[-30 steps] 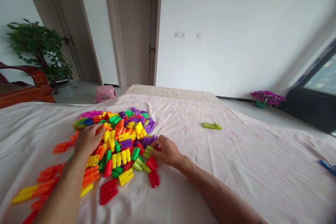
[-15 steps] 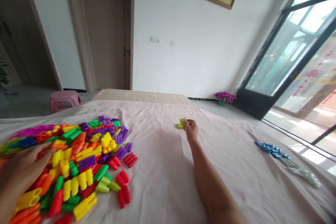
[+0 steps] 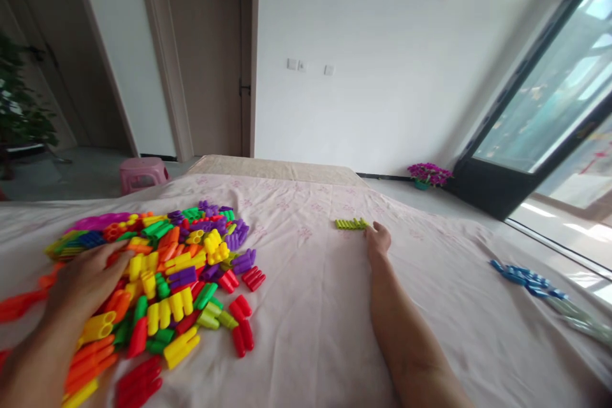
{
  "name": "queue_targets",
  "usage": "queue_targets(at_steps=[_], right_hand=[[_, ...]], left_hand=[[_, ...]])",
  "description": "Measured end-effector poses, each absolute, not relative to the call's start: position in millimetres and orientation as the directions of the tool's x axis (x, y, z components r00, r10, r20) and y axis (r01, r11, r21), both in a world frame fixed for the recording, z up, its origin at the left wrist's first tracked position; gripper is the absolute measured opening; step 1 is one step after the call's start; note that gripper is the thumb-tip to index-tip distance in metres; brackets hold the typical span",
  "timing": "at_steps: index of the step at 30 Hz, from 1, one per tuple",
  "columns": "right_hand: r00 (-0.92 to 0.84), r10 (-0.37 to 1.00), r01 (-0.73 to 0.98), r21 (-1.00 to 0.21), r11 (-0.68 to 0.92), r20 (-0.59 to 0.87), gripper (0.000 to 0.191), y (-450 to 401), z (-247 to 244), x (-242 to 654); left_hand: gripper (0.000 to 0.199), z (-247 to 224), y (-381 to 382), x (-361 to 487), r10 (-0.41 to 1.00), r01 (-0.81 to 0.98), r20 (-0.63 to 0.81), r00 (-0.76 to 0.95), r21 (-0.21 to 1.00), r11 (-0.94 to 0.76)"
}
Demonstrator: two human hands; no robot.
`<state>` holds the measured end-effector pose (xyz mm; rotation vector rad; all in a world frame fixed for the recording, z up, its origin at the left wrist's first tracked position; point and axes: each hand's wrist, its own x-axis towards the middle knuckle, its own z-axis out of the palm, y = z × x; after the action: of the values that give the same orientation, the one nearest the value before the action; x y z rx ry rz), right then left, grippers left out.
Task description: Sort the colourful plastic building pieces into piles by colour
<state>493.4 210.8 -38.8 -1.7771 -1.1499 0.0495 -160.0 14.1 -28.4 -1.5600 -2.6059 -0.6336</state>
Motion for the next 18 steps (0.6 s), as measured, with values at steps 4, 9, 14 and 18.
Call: queue_targets(at_steps=[4, 9, 14, 18], right_hand=[[0.514, 0.706, 0.683, -0.731, 0.007, 0.487, 0.043, 209.1, -31.8, 451.4], [-0.075, 0.861, 0.538, -0.707, 0.460, 0.503, 0.026, 165.9, -18.4, 340.1], [-0.592, 0.654, 0.364, -0.568, 0.739, 0.471, 0.040, 108.0, -10.4, 257.2], [-0.715, 0.536, 0.341, -0.445, 0.828, 0.449, 0.043, 88.2, -11.0, 233.8]], left_hand=[[0.057, -11.5, 8.2, -141.4, 0.834, 0.846, 0.229, -0.501, 0.333, 0.416], [0.056, -10.2, 6.7, -140.1, 0.832, 0.846, 0.245, -0.498, 0.347, 0.405], [0.056, -8.5, 5.7, -138.9, 0.835, 0.851, 0.251, -0.489, 0.349, 0.393], [0.058, -9.5, 5.9, -139.1, 0.835, 0.845, 0.235, -0.497, 0.351, 0.404]])
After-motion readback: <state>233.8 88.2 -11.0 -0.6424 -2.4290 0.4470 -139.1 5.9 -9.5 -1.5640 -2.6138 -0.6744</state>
